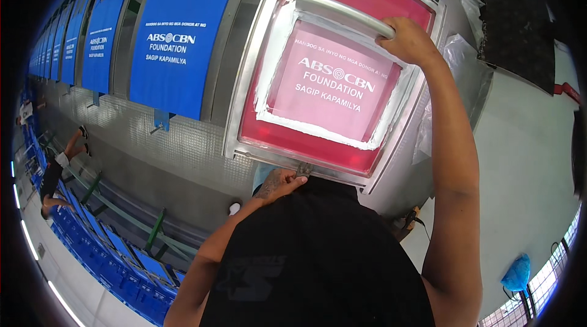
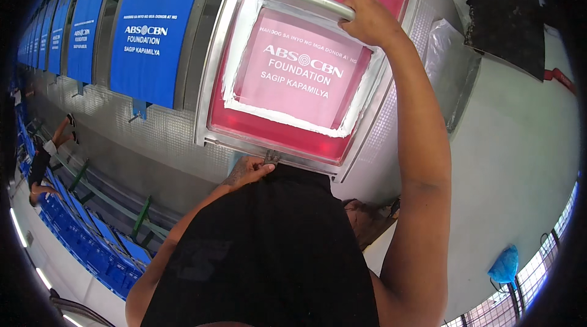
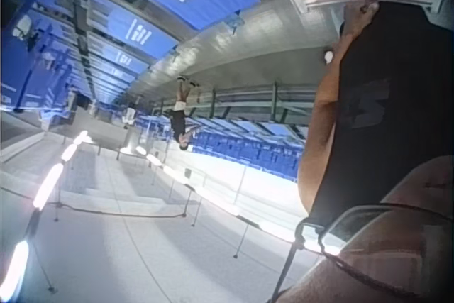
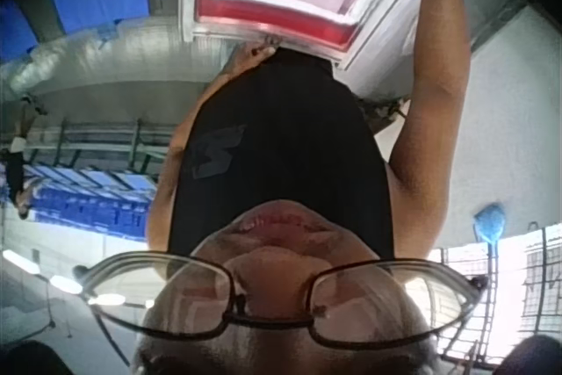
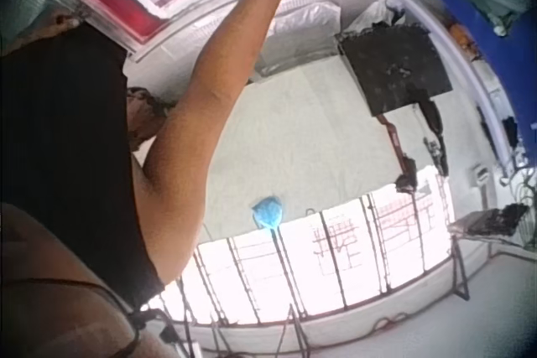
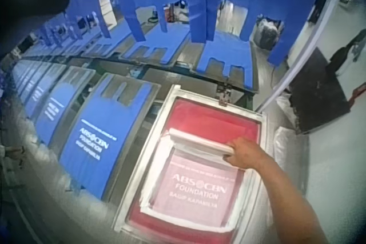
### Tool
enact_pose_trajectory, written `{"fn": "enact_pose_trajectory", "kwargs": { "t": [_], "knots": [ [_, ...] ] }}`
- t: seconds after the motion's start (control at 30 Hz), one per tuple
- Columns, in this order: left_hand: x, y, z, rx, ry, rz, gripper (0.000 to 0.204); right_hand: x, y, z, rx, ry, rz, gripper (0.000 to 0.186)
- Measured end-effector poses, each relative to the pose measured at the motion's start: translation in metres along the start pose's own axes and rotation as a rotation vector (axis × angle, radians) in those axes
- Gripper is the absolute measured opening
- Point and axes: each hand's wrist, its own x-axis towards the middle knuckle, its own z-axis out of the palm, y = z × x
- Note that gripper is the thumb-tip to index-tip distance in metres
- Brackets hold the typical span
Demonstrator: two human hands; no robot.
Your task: The person uses a squeegee to spread white ink across a screen printing frame. They repeatedly pull the squeegee downward to coat the screen, then lift and reposition it to repeat the motion. The process is repeated multiple times on the same screen.
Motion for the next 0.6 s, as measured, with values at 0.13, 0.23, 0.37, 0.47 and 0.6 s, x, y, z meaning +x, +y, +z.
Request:
{"fn": "enact_pose_trajectory", "kwargs": {
  "t": [0.13, 0.23, 0.37, 0.47, 0.6],
  "knots": [
    [-0.014, -0.001, 0.005, -0.016, 0.112, 0.120, 0.053, -0.009, -0.011, 0.011, -0.055, 0.092, -0.034, 0.028],
    [-0.020, 0.008, -0.002, -0.024, 0.026, 0.096, 0.045, -0.026, -0.027, 0.018, -0.048, 0.079, 0.045, 0.029],
    [-0.008, -0.002, 0.003, -0.021, 0.004, 0.136, 0.044, -0.086, -0.048, 0.066, -0.005, 0.102, 0.047, 0.031],
    [-0.016, 0.007, -0.002, -0.004, 0.018, 0.166, 0.044, -0.155, -0.106, 0.107, -0.056, 0.094, 0.066, 0.035],
    [-0.005, -0.004, 0.006, 0.056, 0.052, 0.210, 0.045, -0.226, -0.148, 0.159, -0.142, 0.150, 0.002, 0.038]
  ]
}}
